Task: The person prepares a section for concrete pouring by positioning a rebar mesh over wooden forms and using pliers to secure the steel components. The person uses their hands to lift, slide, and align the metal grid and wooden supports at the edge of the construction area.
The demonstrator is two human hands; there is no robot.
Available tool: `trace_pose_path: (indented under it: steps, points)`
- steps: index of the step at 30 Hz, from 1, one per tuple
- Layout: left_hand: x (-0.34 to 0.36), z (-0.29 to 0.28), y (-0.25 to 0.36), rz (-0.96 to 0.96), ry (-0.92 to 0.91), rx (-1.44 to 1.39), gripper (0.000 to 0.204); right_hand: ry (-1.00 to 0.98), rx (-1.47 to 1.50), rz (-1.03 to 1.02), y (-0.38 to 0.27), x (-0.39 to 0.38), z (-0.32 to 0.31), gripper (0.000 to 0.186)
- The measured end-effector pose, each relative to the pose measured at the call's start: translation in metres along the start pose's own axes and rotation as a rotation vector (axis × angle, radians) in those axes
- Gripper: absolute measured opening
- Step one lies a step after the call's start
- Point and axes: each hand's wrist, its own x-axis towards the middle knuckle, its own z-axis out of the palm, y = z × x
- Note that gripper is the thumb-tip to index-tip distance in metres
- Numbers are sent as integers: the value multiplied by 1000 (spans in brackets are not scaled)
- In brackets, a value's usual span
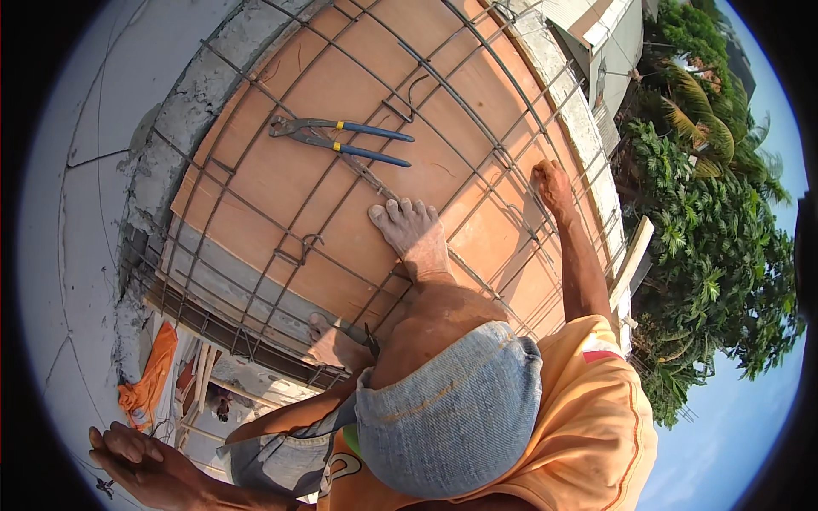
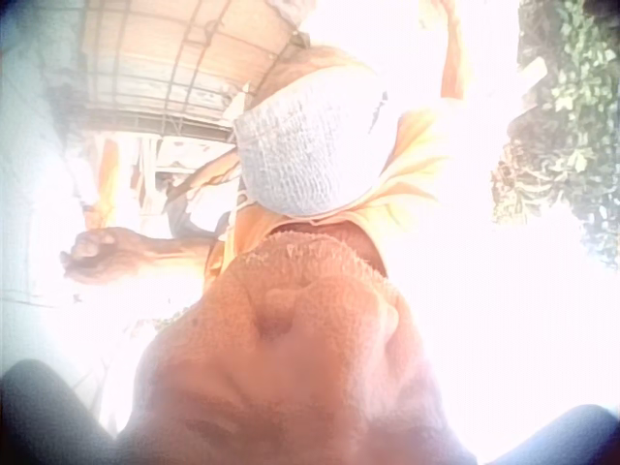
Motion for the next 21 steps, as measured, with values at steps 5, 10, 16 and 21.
trace_pose_path:
  steps: [5,10,16,21]
  points:
    - [0,0,0,2,-35,-15,29,30,-85,-26,2,-7,6,7]
    - [-3,8,1,-2,13,10,29,226,-15,65,-24,-12,-2,7]
    - [-6,10,4,-5,-2,8,29,97,-279,-368,-99,-24,-3,32]
    - [-6,8,4,-34,-12,-17,29,-9,-502,-470,-85,-17,2,31]
